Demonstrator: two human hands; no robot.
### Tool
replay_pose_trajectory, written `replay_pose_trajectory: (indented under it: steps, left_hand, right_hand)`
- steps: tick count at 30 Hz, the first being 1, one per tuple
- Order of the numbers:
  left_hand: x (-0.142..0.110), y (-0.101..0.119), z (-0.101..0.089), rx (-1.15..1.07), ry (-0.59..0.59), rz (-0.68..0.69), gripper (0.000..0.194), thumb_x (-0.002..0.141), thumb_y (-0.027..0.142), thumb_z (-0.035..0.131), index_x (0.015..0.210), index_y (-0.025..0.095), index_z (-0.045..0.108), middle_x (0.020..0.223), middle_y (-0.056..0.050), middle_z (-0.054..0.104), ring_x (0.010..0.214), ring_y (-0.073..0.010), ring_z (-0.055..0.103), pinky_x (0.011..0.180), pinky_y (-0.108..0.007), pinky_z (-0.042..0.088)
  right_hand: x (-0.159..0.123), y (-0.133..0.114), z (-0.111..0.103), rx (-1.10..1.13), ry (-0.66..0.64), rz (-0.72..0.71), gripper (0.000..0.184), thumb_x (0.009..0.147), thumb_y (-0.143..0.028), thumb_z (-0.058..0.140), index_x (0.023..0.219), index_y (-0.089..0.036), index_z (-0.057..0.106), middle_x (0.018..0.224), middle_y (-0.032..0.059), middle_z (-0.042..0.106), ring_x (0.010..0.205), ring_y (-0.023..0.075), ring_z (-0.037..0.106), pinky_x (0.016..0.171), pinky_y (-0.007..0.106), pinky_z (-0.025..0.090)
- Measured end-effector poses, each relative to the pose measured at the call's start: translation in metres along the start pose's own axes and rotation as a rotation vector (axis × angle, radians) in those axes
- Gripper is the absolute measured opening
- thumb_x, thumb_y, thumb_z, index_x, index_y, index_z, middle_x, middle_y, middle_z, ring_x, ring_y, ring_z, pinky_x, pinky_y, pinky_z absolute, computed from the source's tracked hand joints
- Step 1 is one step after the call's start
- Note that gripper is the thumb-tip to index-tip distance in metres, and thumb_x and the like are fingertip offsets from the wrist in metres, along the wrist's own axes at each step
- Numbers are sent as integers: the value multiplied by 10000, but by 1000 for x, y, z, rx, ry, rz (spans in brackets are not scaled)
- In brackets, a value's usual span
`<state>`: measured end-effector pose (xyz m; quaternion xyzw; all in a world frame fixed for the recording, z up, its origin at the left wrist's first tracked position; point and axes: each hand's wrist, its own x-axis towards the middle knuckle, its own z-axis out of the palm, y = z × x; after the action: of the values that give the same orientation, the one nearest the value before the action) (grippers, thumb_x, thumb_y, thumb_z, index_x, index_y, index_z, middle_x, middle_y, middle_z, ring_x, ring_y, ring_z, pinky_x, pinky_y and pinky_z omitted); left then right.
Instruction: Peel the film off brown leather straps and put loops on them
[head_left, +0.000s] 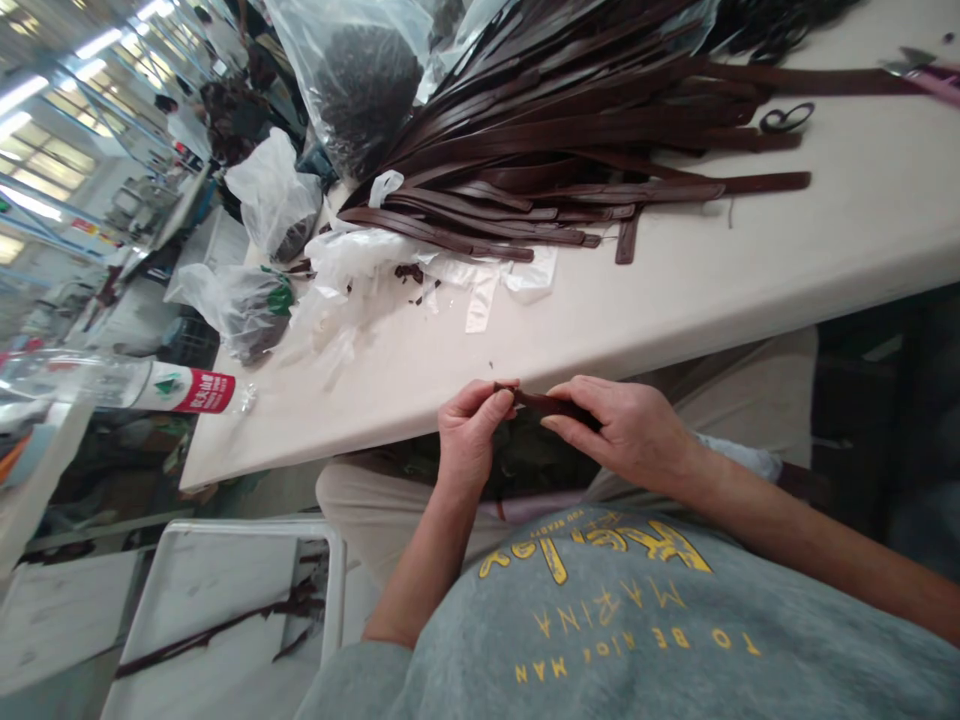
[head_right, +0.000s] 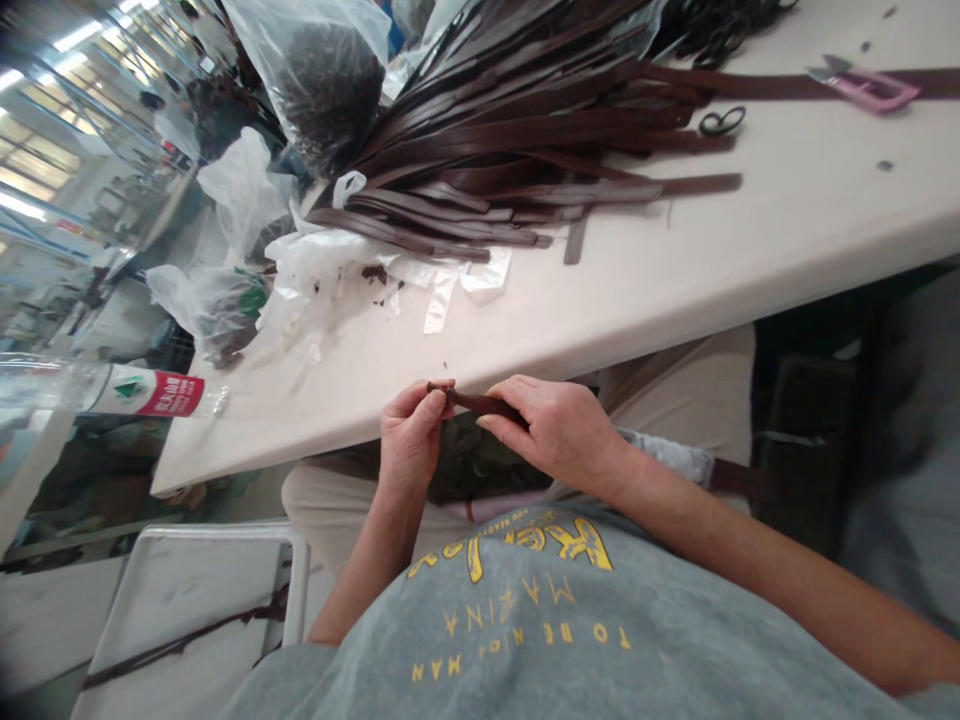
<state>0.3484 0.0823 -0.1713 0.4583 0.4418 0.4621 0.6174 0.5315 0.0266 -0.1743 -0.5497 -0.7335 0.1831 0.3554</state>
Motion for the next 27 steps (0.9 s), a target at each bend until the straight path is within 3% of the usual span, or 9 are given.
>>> replay_pose_trajectory:
  steps: [9, 14, 17, 21, 27]
  left_hand:
    - [0, -1, -1, -85, 20, -25, 190, 672, 361, 852, 800, 232, 798, 733, 7, 734, 592, -59, 581, 586, -159, 464]
    - [-6, -7, 2, -30, -126, -148, 269, 651, 369, 864, 858, 209, 801, 780, -17, 749, 634, -88, 607, 608, -190, 479]
    - [-7, -11, 2, 3, -150, -151, 277, 661, 379, 857, 869, 206, 800, 825, -30, 761, 699, -119, 644, 652, -212, 502]
    - [-2, -8, -3, -12, -32, -112, 275, 643, 393, 863, 825, 197, 798, 741, -17, 741, 606, -84, 597, 596, -190, 477]
    - [1, 0, -7, -29, 26, -102, 326, 575, 426, 886, 772, 183, 796, 684, -24, 724, 552, -80, 572, 548, -193, 464]
  right_hand:
    - [5, -1, 1, -88, -26, -113, 337, 1019, -348, 414, 855, -172, 649, 738, 46, 702, 646, 174, 635, 587, 280, 411]
    - [7, -1, 4, -72, -41, -142, 388, 1029, -337, 383, 786, -176, 638, 688, 45, 681, 596, 168, 607, 561, 284, 381]
    - [8, 0, 5, -23, -98, -92, 336, 1019, -349, 412, 882, -167, 659, 781, 59, 721, 681, 188, 652, 600, 287, 413]
    - [-1, 3, 0, -4, -207, 42, 263, 965, -396, 535, 1049, -173, 646, 924, 67, 745, 785, 223, 689, 653, 307, 455]
    - [-16, 6, -8, 89, -249, 160, 209, 945, -378, 559, 1021, -199, 634, 892, 46, 733, 776, 210, 680, 654, 306, 477]
